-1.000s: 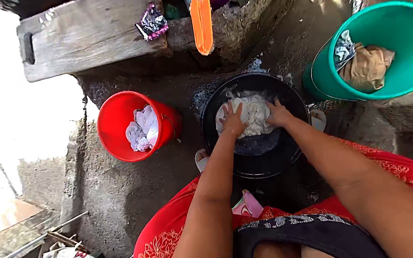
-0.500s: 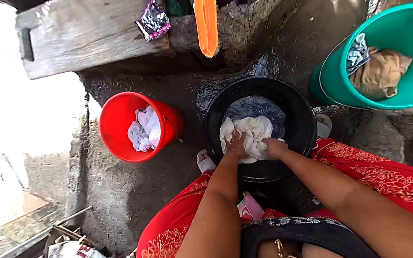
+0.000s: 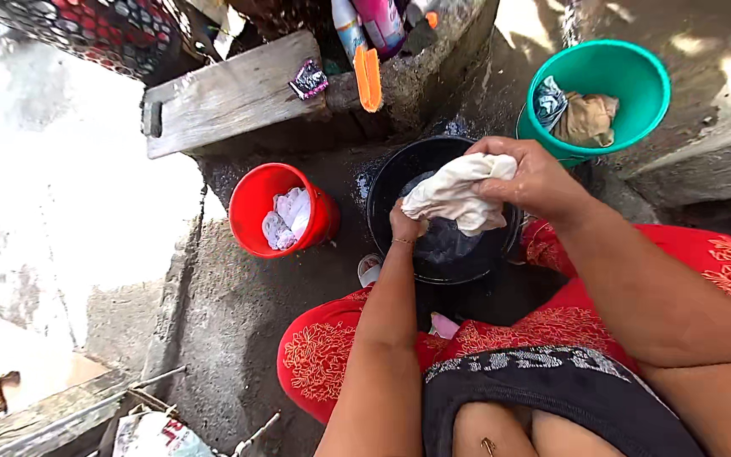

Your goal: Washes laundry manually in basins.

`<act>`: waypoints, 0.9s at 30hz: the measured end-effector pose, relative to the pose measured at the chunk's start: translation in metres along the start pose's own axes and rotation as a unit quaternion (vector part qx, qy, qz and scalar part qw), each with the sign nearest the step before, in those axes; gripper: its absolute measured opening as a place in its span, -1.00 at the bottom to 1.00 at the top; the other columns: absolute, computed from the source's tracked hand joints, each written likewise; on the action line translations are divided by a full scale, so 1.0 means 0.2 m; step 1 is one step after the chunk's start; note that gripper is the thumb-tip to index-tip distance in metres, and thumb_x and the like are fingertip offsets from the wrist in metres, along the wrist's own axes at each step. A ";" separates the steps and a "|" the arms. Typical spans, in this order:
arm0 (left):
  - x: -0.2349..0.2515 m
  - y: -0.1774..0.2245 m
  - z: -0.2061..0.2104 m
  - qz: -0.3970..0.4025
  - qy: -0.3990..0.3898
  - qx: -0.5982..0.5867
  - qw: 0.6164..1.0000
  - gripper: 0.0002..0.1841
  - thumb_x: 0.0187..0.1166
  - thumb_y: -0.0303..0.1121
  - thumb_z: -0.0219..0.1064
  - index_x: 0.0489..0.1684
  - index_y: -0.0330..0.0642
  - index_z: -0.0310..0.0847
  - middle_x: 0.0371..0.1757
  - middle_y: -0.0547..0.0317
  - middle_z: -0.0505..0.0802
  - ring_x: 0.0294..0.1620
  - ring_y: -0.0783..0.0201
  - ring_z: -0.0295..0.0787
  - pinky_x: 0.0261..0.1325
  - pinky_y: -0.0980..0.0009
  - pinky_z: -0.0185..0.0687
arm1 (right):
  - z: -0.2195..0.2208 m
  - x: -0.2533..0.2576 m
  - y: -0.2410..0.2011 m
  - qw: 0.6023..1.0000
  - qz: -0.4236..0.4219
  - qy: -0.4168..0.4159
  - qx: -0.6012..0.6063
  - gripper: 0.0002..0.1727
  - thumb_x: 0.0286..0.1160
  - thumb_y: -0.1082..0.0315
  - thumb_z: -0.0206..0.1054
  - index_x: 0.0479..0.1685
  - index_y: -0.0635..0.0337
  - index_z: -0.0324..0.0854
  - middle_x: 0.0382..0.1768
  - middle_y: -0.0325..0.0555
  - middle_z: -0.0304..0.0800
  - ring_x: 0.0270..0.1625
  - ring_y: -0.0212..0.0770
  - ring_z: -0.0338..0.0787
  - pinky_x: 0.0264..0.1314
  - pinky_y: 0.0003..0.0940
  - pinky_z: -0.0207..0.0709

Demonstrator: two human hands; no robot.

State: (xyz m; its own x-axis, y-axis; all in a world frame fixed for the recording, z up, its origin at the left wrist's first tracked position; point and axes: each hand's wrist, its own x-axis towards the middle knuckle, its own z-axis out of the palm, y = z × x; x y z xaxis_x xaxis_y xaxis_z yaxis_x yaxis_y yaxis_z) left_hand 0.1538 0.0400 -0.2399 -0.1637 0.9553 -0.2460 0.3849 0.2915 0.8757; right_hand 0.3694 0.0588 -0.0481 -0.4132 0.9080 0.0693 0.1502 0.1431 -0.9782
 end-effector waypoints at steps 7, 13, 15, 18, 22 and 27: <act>-0.22 0.52 -0.02 0.042 -0.050 -0.195 0.979 -0.23 -0.04 -0.67 0.49 0.41 -0.53 0.42 0.24 -0.29 0.75 0.25 0.06 0.74 0.32 0.07 0.69 | 0.13 -0.11 0.60 0.967 0.229 -0.034 -0.105 0.46 -0.27 0.38 0.90 0.90 0.20 -0.04 0.77 0.54 0.04 0.70 0.50 0.30 0.62 0.43 0.31; -0.44 0.78 -0.01 0.072 -0.162 -0.399 0.900 -0.30 0.08 -0.54 0.44 0.39 -0.24 0.37 0.04 0.16 0.79 -0.02 0.36 0.78 0.07 0.29 0.77 | 0.32 -0.20 0.63 0.947 0.270 0.081 0.152 -0.42 0.32 0.63 0.52 0.39 0.41 0.45 -0.01 0.06 0.74 -0.10 -0.26 0.78 -0.05 -0.33 0.73; -0.42 0.77 -0.08 0.127 -0.168 -0.456 0.865 -0.17 0.11 -0.20 0.63 0.49 -0.01 0.29 0.14 0.33 0.79 0.06 0.42 0.78 0.11 0.31 0.78 | 0.31 -0.19 0.60 0.948 0.249 0.108 0.168 -0.53 0.43 0.57 0.47 0.33 0.35 0.51 -0.05 0.03 0.77 -0.13 -0.24 0.80 -0.08 -0.27 0.75; -0.29 0.67 -0.20 0.161 -0.119 -0.544 0.815 0.06 0.22 0.04 0.63 0.81 0.14 0.01 0.45 0.24 0.69 0.37 0.28 0.68 0.41 0.16 0.66 | 0.28 -0.15 0.47 0.947 0.214 0.146 0.189 -0.60 0.47 0.54 0.43 0.30 0.27 0.57 -0.05 -0.02 0.80 -0.12 -0.25 0.81 -0.07 -0.25 0.76; -0.17 0.41 -0.28 0.110 -0.011 -0.568 0.816 -0.50 0.71 -0.14 0.20 0.64 0.10 0.37 0.36 0.19 0.77 0.36 0.21 0.72 0.43 0.12 0.65 | 0.25 -0.08 0.26 0.935 0.144 0.151 0.286 -0.53 0.36 0.43 0.36 0.32 0.17 0.48 -0.10 -0.15 0.81 -0.15 -0.28 0.84 -0.12 -0.25 0.80; -0.29 0.24 -0.09 -0.031 -0.122 -0.580 0.805 0.06 0.01 0.34 0.65 0.56 -0.08 0.38 0.33 -0.07 0.76 0.26 -0.07 0.75 0.25 -0.10 0.72 | 0.32 0.07 0.11 0.904 0.046 0.172 0.388 -0.46 0.26 0.52 0.32 0.33 0.13 0.42 -0.01 -0.20 0.78 -0.01 -0.32 0.82 0.02 -0.29 0.78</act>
State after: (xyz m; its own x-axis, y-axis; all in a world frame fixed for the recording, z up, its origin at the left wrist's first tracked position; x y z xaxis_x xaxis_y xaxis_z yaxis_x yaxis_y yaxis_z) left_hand 0.1654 -0.0034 -0.1766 0.0878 0.9629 -0.2554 -0.7472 0.2332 0.6224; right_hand 0.3094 0.0485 -0.0810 -0.1063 0.9900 -0.0932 -0.5608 -0.1371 -0.8166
